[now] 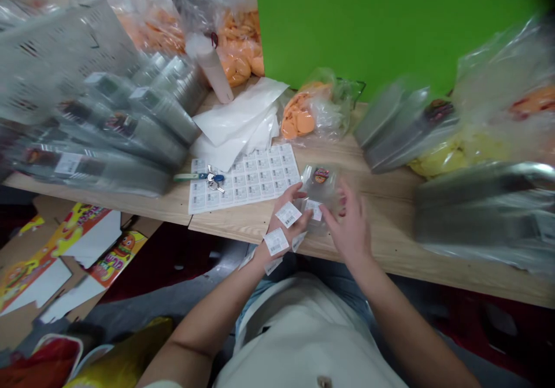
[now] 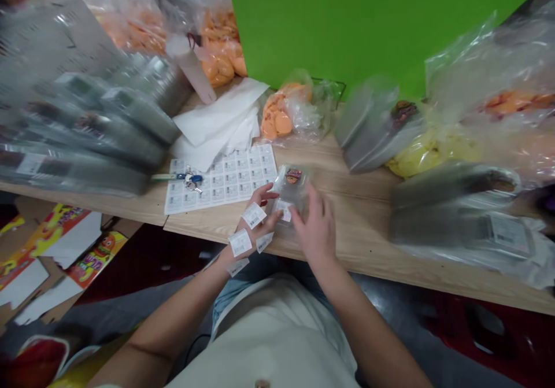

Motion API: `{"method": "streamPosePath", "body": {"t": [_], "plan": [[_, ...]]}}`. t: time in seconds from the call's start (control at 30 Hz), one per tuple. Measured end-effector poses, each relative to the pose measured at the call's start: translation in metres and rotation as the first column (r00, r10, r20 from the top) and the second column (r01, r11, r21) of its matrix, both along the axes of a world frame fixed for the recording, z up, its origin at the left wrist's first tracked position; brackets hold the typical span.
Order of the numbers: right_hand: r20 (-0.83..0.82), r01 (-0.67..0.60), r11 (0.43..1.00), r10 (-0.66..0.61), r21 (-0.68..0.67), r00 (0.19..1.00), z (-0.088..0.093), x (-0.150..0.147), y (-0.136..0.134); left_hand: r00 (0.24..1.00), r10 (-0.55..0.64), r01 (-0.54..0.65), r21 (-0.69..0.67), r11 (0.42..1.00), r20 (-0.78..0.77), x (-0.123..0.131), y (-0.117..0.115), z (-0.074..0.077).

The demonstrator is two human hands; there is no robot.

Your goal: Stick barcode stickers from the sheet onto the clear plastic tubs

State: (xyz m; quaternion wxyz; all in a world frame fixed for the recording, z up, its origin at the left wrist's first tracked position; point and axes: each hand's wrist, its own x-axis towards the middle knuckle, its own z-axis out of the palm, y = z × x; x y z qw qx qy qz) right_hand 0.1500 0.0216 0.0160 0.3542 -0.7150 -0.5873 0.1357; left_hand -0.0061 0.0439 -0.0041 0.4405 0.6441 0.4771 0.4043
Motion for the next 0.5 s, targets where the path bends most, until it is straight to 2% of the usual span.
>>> {"method": "streamPosePath", "body": {"t": [0.07,0.1,0.2,0.27,0.4,0.43,0.47,0.5], "plan": [[0.128,0.026,0.992,-0.042,0.125,0.991,-0.003,0.004,-0.007,1.0,0.004,-0.003,-0.016,1.0,0.031,0.001,-0.001,-0.001],[0.184,-0.035,0.989,0.008,0.142,0.983,-0.005,0.004,-0.01,0.999,0.01,-0.009,-0.024,1.0,0.05,0.002,-0.002,-0.002],[0.319,-0.337,0.941,0.314,0.018,0.894,-0.015,0.001,-0.016,0.991,0.014,-0.006,-0.061,0.998,0.13,0.001,-0.004,-0.002],[0.324,-0.408,0.912,0.397,-0.039,0.859,-0.02,-0.001,-0.016,0.983,0.035,-0.017,-0.099,0.995,0.179,-0.006,-0.004,0.0],[0.232,-0.408,0.911,0.384,0.062,0.894,-0.012,0.001,-0.012,0.954,0.276,-0.255,-0.167,0.952,0.114,-0.027,-0.003,0.019],[0.232,-0.429,0.898,0.398,0.101,0.888,-0.005,0.002,-0.013,0.952,0.272,-0.242,-0.205,0.949,0.138,-0.03,-0.002,0.027],[0.245,-0.458,0.879,0.418,0.137,0.875,0.002,0.003,-0.015,0.957,0.212,-0.156,-0.262,0.952,0.198,-0.03,-0.002,0.036],[0.264,-0.489,0.857,0.44,0.161,0.858,0.01,0.004,-0.018,0.952,0.113,-0.018,-0.317,0.948,0.284,-0.029,-0.002,0.045]]}}
